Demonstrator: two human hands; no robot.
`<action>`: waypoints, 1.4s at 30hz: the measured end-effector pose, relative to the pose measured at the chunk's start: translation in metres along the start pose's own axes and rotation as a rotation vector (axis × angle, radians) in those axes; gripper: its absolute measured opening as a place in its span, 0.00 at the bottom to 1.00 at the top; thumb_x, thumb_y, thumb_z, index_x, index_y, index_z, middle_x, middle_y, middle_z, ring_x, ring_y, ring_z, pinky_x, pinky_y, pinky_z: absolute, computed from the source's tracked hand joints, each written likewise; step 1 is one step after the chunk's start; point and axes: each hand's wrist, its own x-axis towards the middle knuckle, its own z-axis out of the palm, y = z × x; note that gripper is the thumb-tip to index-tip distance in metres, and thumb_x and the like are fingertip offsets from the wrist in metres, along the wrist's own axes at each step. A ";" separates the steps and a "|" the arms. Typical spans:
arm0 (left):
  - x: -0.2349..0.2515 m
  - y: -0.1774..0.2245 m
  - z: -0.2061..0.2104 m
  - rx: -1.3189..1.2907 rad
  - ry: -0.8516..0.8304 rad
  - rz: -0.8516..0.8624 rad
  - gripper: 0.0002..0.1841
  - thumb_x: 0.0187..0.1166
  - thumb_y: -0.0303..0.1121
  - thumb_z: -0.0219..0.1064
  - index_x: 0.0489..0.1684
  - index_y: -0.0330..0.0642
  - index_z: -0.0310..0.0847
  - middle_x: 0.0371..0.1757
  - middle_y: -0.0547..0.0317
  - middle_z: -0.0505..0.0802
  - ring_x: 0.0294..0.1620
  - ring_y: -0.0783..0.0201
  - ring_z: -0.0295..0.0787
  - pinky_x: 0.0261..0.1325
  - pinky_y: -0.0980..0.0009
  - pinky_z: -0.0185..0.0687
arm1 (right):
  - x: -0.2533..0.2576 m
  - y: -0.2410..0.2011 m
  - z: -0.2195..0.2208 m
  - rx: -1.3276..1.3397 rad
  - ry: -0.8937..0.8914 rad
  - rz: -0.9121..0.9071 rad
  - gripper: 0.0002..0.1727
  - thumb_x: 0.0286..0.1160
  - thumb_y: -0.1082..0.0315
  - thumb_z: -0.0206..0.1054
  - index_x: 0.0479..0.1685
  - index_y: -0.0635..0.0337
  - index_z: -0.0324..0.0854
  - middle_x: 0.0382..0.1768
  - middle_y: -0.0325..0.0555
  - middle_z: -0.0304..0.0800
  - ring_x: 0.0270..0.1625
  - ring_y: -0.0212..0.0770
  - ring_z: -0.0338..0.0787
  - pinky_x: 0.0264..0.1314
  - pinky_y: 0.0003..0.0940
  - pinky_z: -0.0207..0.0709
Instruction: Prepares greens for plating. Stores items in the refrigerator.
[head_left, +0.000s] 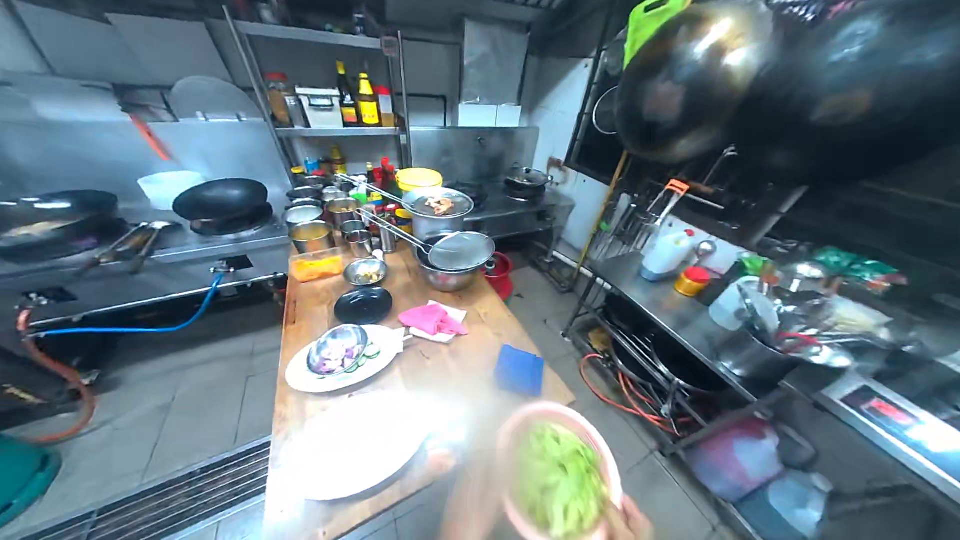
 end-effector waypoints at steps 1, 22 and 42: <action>0.018 -0.001 -0.013 -0.010 0.102 -0.019 0.28 0.90 0.47 0.56 0.82 0.35 0.72 0.74 0.41 0.85 0.75 0.48 0.83 0.81 0.46 0.73 | 0.036 -0.019 0.021 0.008 -0.034 -0.008 0.16 0.81 0.67 0.60 0.58 0.70 0.81 0.36 0.55 0.92 0.33 0.44 0.94 0.37 0.48 0.90; 0.275 0.023 -0.049 0.795 0.183 -0.449 0.23 0.86 0.46 0.63 0.69 0.40 0.85 0.75 0.44 0.86 0.80 0.40 0.74 0.81 0.44 0.66 | 0.323 -0.106 0.176 -0.416 -0.465 -0.089 0.31 0.83 0.48 0.62 0.79 0.58 0.74 0.35 0.49 0.93 0.31 0.45 0.92 0.38 0.50 0.88; 0.238 0.004 -0.120 -0.461 0.289 -0.081 0.11 0.79 0.34 0.67 0.50 0.36 0.84 0.36 0.62 0.95 0.40 0.70 0.93 0.51 0.67 0.90 | 0.287 -0.191 0.245 0.031 -1.014 -0.187 0.17 0.71 0.61 0.75 0.50 0.66 0.89 0.42 0.45 0.94 0.45 0.31 0.91 0.54 0.31 0.86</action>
